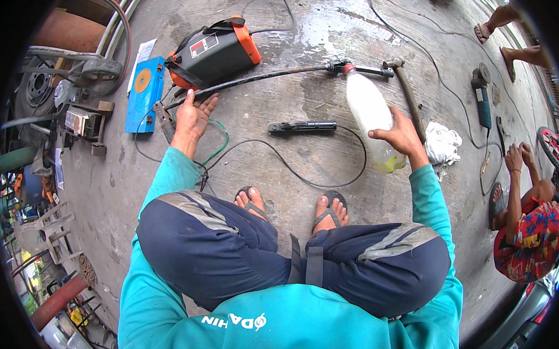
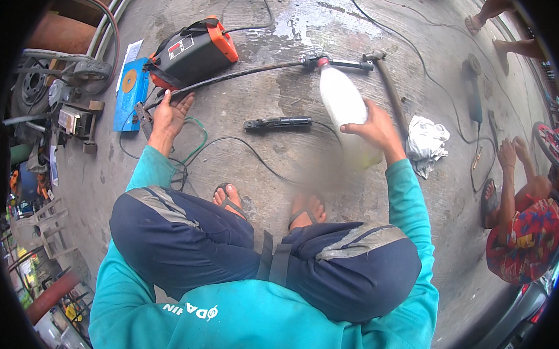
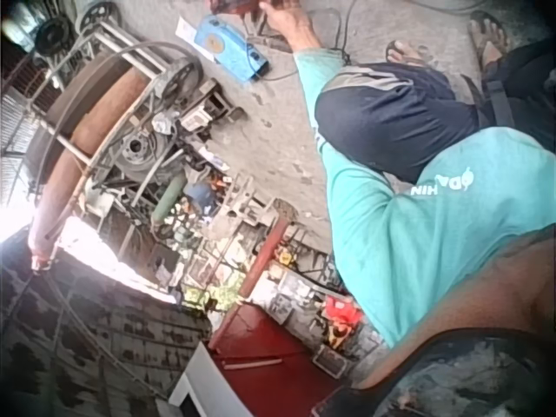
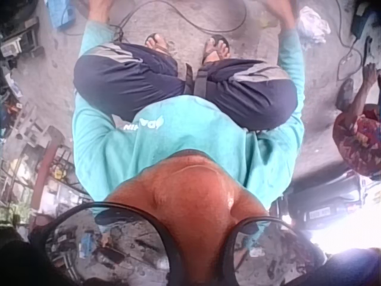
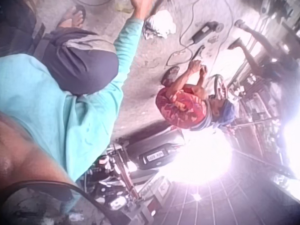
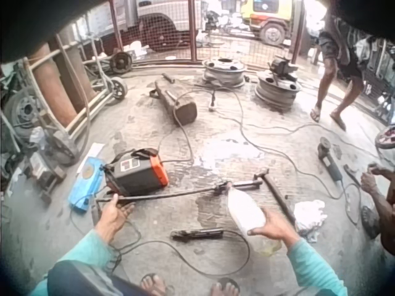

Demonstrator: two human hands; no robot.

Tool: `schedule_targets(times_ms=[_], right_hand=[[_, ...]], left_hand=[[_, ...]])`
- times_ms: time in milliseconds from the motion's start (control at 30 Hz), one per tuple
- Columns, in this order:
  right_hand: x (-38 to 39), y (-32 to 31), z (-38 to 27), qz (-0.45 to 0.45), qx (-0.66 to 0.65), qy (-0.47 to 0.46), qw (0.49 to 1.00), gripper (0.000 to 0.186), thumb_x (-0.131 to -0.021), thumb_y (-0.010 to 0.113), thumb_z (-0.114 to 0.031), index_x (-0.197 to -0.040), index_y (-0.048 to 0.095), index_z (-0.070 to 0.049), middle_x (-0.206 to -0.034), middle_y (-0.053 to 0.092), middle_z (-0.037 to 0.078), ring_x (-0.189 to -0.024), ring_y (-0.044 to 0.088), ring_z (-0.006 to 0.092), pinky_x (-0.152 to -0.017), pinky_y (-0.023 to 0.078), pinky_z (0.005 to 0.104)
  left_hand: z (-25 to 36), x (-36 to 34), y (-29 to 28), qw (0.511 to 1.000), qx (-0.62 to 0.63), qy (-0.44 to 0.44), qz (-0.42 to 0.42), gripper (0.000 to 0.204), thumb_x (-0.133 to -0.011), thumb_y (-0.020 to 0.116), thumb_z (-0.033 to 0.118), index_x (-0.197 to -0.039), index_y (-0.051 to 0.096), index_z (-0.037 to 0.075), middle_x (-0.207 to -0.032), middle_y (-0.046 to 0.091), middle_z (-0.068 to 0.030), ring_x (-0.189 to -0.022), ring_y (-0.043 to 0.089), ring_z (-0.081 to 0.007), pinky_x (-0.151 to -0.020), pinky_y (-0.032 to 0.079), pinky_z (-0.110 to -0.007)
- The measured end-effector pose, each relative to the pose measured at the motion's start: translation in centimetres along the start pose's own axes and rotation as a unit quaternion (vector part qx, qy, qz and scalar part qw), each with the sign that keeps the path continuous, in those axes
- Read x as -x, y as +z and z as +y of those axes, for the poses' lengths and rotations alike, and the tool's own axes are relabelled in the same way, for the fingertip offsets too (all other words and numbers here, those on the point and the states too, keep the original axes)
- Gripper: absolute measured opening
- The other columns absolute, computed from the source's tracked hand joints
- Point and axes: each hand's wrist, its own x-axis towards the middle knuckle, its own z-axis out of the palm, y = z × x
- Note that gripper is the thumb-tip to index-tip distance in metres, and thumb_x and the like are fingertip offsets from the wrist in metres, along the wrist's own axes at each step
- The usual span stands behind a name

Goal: The person welds a metal rod to a metal part using a welding torch, then cools the weld with water from a bottle. They repeat the process by welding another section and cooling it again.

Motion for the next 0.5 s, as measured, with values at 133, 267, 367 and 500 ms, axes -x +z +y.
schedule_targets(times_ms=[133, 267, 367, 500], right_hand=[[1.2, 1.3, 2.9, 0.161, -0.100, -0.004, 0.982, 0.101, -0.064, 0.094, -0.034, -0.144, 0.047, 0.007, -0.130, 0.066, 0.026, -0.123, 0.064, 0.0341, -0.108, 0.048, 0.0402], [0.4, 1.3, 6.2, 0.243, -0.244, -0.065, 0.936, 0.087, -0.065, 0.097, -0.016, -0.135, 0.049, 0.001, -0.127, 0.064, 0.015, -0.118, 0.063, 0.0266, -0.104, 0.051, 0.0382], [-0.3, 1.6, 8.3, 0.272, -0.268, -0.062, 0.922, 0.095, -0.065, 0.097, -0.013, -0.141, 0.043, 0.001, -0.132, 0.061, 0.013, -0.122, 0.060, 0.0271, -0.108, 0.049, 0.0385], [0.4, 2.4, 10.9, 0.282, -0.253, -0.036, 0.925, 0.094, -0.067, 0.097, -0.012, -0.143, 0.044, 0.001, -0.134, 0.060, 0.014, -0.123, 0.060, 0.0275, -0.109, 0.047, 0.0389]], left_hand=[[0.4, 0.6, 0.4, 1.000, -0.007, 0.008, -0.013, 0.039, -0.112, 0.044, 0.030, -0.126, 0.052, -0.005, -0.128, 0.063, -0.0239, -0.119, 0.065, -0.0436, -0.101, 0.056, -0.051], [1.7, 1.3, 1.8, 0.998, -0.034, 0.031, -0.036, 0.041, -0.112, 0.042, 0.030, -0.129, 0.050, -0.007, -0.129, 0.062, -0.0246, -0.119, 0.065, -0.0427, -0.101, 0.056, -0.050], [2.7, 1.8, 3.1, 0.998, -0.048, 0.030, -0.033, 0.043, -0.113, 0.041, 0.031, -0.132, 0.049, -0.007, -0.129, 0.062, -0.0257, -0.118, 0.066, -0.0409, -0.101, 0.056, -0.050], [3.4, 2.7, 3.9, 0.997, -0.064, 0.024, -0.025, 0.042, -0.113, 0.042, 0.031, -0.133, 0.049, -0.006, -0.129, 0.063, -0.0260, -0.118, 0.066, -0.0394, -0.101, 0.056, -0.049]])
